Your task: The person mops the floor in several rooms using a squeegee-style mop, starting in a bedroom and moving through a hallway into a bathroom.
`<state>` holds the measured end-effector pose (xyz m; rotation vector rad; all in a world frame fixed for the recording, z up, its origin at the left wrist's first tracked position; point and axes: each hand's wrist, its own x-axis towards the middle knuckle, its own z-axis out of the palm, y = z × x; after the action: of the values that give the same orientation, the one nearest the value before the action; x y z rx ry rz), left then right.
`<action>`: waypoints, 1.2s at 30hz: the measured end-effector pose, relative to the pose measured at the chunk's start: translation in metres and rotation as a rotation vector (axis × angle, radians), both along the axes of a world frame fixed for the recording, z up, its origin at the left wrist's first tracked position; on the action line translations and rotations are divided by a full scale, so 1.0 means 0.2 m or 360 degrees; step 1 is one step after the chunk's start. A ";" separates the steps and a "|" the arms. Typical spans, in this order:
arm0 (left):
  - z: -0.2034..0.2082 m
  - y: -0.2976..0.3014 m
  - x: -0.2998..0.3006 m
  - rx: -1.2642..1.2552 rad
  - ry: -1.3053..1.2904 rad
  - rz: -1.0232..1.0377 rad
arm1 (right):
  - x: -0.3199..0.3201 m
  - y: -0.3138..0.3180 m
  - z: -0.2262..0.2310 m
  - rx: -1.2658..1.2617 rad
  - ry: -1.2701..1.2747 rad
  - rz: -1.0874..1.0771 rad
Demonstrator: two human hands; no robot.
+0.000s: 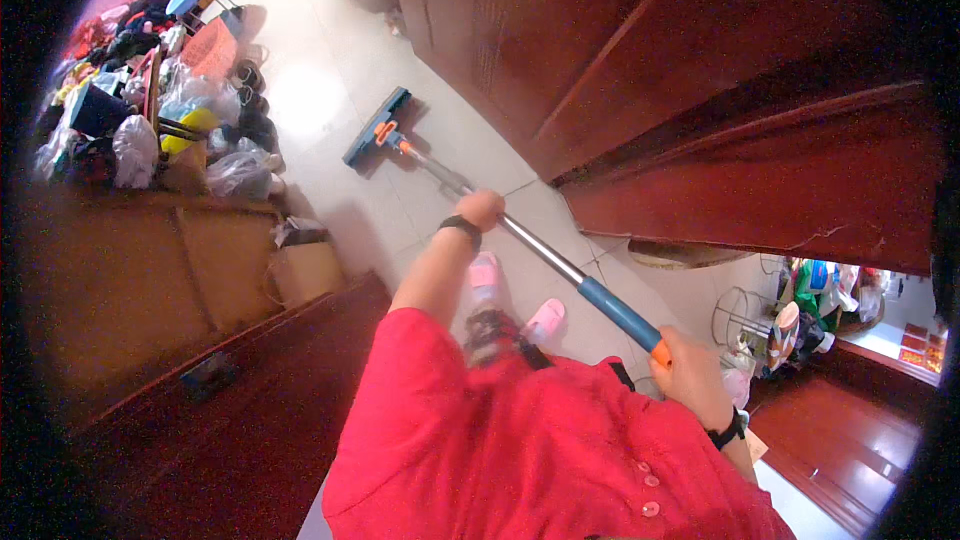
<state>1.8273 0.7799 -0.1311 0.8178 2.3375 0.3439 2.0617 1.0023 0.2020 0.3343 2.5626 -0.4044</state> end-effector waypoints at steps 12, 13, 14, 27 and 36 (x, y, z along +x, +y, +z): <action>-0.05 0.31 0.42 -0.0180 0.0112 0.0331 | 0.33 0.30 -0.10 -0.0027 -0.0174 0.0087; -0.11 0.38 0.53 -0.0199 0.0094 0.0283 | 0.45 0.38 -0.11 -0.0041 -0.0219 0.0046; -0.19 0.48 0.64 -0.0211 0.0081 0.0218 | 0.61 0.50 -0.12 -0.0043 -0.0210 0.0032; 0.09 1.63 2.07 0.0224 -0.0561 -0.1056 | 1.92 1.24 0.51 0.0689 -0.0512 -0.0515; -0.06 1.55 2.09 0.0569 -0.0558 -0.0962 | 2.01 1.39 0.26 0.0454 -0.0330 -0.0701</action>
<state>2.2451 1.0896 -0.1435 1.4508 1.6287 0.5878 2.4627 1.2807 0.2545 0.9998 2.3300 -0.1442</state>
